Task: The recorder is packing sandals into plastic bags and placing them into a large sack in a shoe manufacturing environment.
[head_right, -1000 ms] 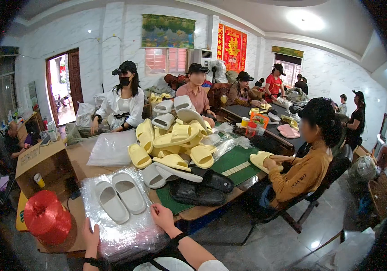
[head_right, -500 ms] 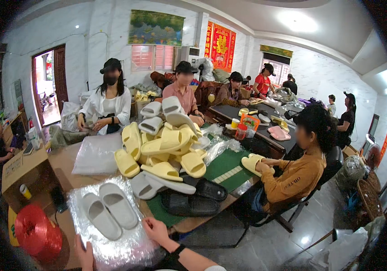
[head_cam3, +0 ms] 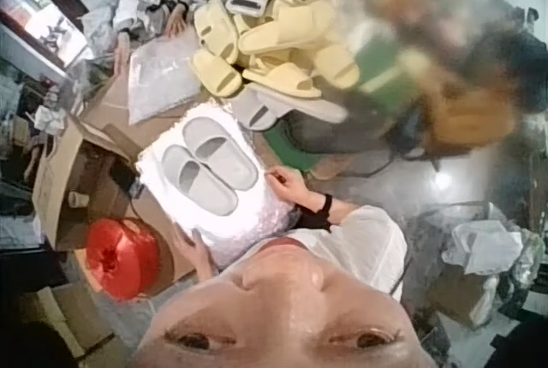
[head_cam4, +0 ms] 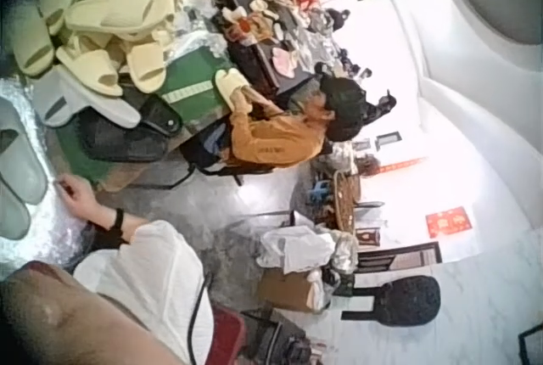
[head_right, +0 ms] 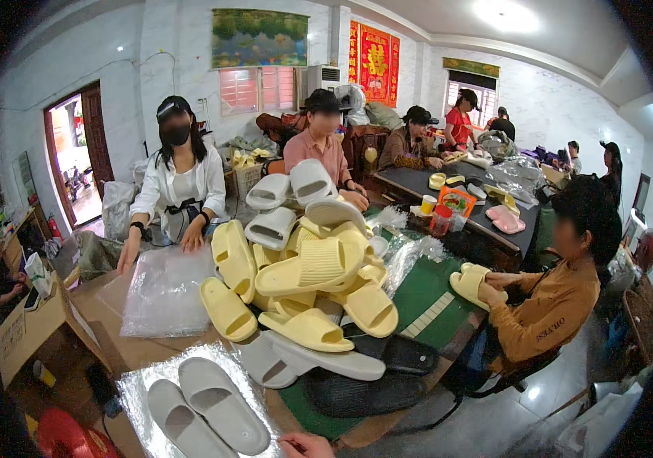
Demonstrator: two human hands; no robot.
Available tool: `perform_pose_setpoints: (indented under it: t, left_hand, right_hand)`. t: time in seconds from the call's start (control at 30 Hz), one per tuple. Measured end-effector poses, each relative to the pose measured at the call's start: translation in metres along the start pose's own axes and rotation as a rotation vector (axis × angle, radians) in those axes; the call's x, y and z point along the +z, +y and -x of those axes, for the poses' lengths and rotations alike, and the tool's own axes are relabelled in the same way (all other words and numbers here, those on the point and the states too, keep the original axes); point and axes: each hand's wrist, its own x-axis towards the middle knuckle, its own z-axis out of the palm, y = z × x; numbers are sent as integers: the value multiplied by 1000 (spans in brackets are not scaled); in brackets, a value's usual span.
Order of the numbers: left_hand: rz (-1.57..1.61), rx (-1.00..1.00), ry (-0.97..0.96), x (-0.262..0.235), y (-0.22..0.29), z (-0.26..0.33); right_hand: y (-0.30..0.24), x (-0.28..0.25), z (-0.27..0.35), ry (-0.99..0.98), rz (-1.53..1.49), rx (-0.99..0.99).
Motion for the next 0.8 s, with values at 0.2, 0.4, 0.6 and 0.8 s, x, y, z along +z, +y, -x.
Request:
perform_pose_setpoints:
  t: [0.2, 0.4, 0.6, 0.8]
  left_hand:
    - [11, 137, -72, -15, 12, -8]
    - [-21, 87, -106, -26, 20, -11]
    - [-61, 188, 25, -21, 22, -13]
    - [360, 152, 211, -3, -7, -9]
  right_hand:
    - [-9, 6, 1, 43, 102, 92]
    - [7, 5, 7, 35, 8, 204]
    - [9, 10, 1, 21, 13, 155]
    - [6, 14, 0, 14, -23, 84]
